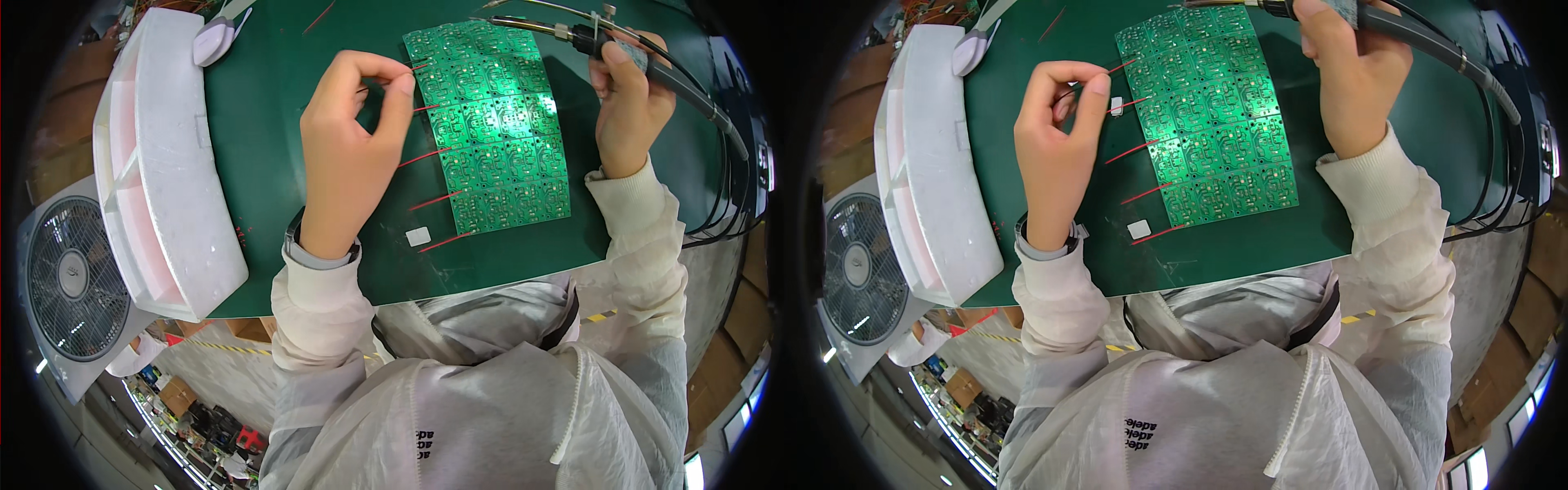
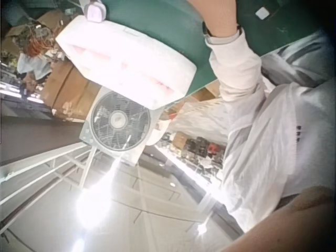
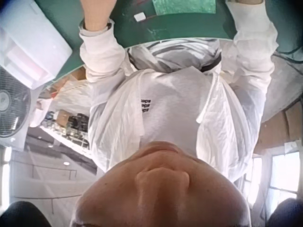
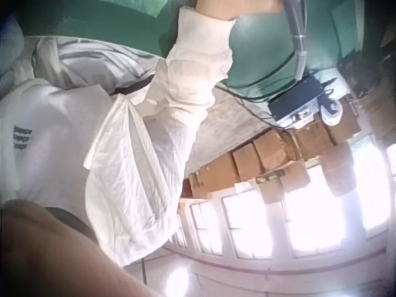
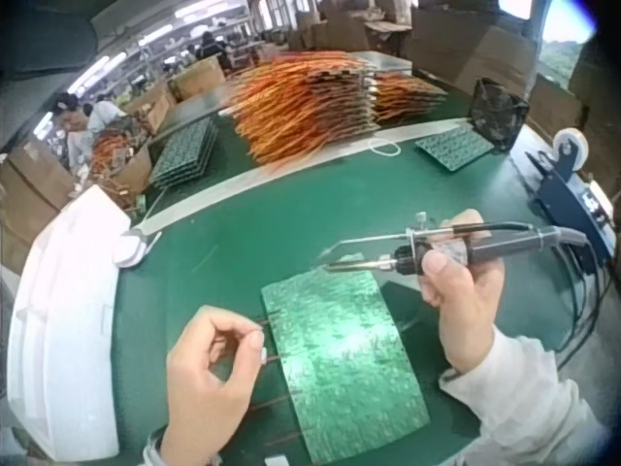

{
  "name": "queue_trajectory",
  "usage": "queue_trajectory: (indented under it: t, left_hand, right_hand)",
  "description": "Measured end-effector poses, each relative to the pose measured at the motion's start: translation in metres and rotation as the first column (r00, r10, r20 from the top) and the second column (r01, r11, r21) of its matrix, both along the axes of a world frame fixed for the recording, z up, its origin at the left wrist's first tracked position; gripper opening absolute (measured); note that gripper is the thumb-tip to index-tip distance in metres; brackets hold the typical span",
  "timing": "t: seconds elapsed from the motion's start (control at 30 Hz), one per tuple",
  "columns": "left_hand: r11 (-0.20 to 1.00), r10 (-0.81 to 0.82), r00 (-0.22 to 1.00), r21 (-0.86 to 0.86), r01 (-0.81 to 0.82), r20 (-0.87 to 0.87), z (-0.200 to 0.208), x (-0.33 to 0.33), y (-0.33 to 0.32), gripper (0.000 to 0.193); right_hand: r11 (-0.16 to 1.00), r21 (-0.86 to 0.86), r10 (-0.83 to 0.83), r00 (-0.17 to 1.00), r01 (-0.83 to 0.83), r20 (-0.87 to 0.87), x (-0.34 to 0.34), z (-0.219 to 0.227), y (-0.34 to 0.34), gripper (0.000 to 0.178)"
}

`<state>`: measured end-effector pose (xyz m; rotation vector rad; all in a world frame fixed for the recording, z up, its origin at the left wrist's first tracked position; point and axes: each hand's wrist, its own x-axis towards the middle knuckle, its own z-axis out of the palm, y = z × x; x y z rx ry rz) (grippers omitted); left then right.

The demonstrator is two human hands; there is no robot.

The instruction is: The person finishes soldering a circuit board using a soldering iron and stacks it with other boards. They then place a new circuit board on the workbench, retrieve wires from a container, and solder them onto the board using the soldering iron.

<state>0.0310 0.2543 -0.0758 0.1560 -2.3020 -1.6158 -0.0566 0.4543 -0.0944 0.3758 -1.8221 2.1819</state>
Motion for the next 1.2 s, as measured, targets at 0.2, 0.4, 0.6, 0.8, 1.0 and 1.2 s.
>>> queue_trajectory:
  t: [0.2,0.4,0.6,0.8,1.0,1.2]
  left_hand:
    - [0.93,-0.085,0.986,-0.367,0.027,-0.143,-0.013,0.0,-0.004,0.011]
    - [0.879,-0.174,0.968,-0.472,0.07,-0.179,-0.014,-0.002,-0.006,0.012]
    - [0.865,-0.162,0.966,-0.501,0.041,-0.2,-0.016,-0.002,-0.005,0.014]
    - [0.869,-0.195,0.946,-0.493,0.044,-0.259,-0.022,-0.004,-0.005,0.016]
    - [0.858,-0.198,0.94,-0.513,0.03,-0.276,-0.022,-0.004,-0.005,0.016]
    - [0.849,-0.2,0.939,-0.529,0.024,-0.279,-0.023,-0.004,-0.005,0.017]
  right_hand:
    - [0.99,0.112,0.091,0.995,-0.086,-0.038,0.019,0.006,-0.002,0.014]
    - [0.954,0.161,0.275,0.952,-0.253,-0.133,0.021,0.002,0.008,0.025]
    - [0.947,0.251,0.244,0.956,-0.199,-0.161,0.023,0.002,0.005,0.028]
    - [0.943,0.243,0.27,0.951,-0.229,-0.152,0.023,-0.001,0.006,0.029]
    - [0.934,0.268,0.286,0.944,-0.237,-0.162,0.025,-0.001,0.005,0.031]
    - [0.925,0.308,0.29,0.937,-0.222,-0.195,0.024,-0.003,0.006,0.032]
